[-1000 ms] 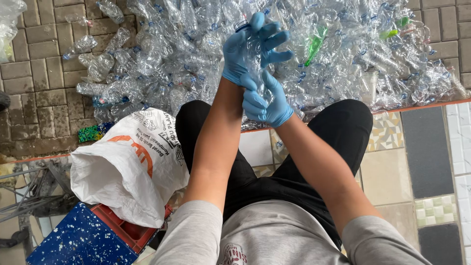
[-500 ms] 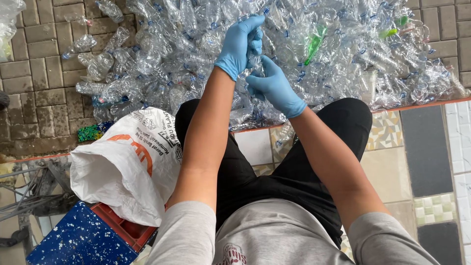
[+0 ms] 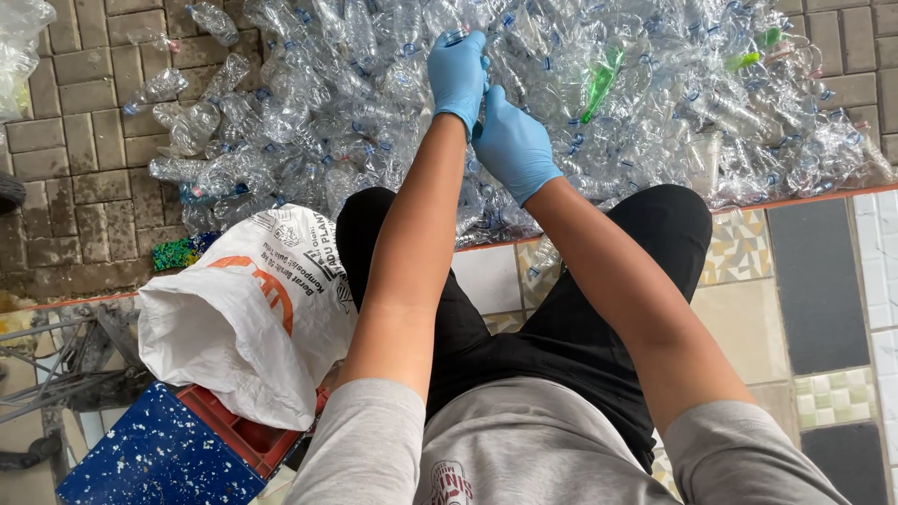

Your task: Sorting plastic bottles by removing their caps and placing them into a collection sack

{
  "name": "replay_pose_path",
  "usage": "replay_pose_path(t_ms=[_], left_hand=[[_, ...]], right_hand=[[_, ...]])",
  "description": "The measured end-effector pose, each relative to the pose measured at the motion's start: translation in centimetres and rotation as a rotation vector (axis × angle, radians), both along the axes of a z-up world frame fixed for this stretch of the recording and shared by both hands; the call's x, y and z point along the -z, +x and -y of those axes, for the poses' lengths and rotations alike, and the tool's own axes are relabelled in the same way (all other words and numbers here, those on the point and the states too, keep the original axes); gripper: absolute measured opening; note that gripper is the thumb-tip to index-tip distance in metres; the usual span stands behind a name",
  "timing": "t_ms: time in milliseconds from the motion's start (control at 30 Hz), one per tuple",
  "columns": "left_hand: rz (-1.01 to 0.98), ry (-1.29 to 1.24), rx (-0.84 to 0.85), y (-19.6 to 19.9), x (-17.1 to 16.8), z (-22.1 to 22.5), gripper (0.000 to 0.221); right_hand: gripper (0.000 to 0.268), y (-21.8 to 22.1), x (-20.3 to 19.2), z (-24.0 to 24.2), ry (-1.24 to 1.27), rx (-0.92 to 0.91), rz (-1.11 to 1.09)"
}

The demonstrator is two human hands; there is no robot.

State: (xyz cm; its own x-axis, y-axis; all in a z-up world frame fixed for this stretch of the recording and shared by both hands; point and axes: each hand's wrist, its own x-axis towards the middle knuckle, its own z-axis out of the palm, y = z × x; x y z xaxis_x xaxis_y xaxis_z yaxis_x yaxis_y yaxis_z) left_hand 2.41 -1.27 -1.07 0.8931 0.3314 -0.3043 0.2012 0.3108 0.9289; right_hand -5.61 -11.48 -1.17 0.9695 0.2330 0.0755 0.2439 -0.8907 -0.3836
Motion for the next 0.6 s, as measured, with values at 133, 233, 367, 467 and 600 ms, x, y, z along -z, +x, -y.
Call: replay_pose_path(t_ms=[133,233,367,467,600], left_hand=[[-0.03,0.121,-0.015,-0.4,-0.5,0.2,0.009],[0.037,0.166,-0.057,0.0,0.6,0.3,0.006],[0.079,0.39,-0.041,0.3,1.7,0.2,0.006],[0.058,0.509,-0.019,0.4,1.7,0.1,0.006],[0.034,0.298,0.016,-0.1,1.0,-0.3,0.005]], right_hand=[[0.024,0.2,0.5,0.0,-0.071,0.005,0.009],[0.025,0.1,0.2,0.0,0.0,-0.039,0.104],[0.024,0.7,1.7,-0.3,-0.014,-0.055,0.167],[0.022,0.8,1.7,-0.4,-0.134,-0.112,0.199],[0.019,0.0,0.6,-0.4,-0.015,-0.067,0.105]])
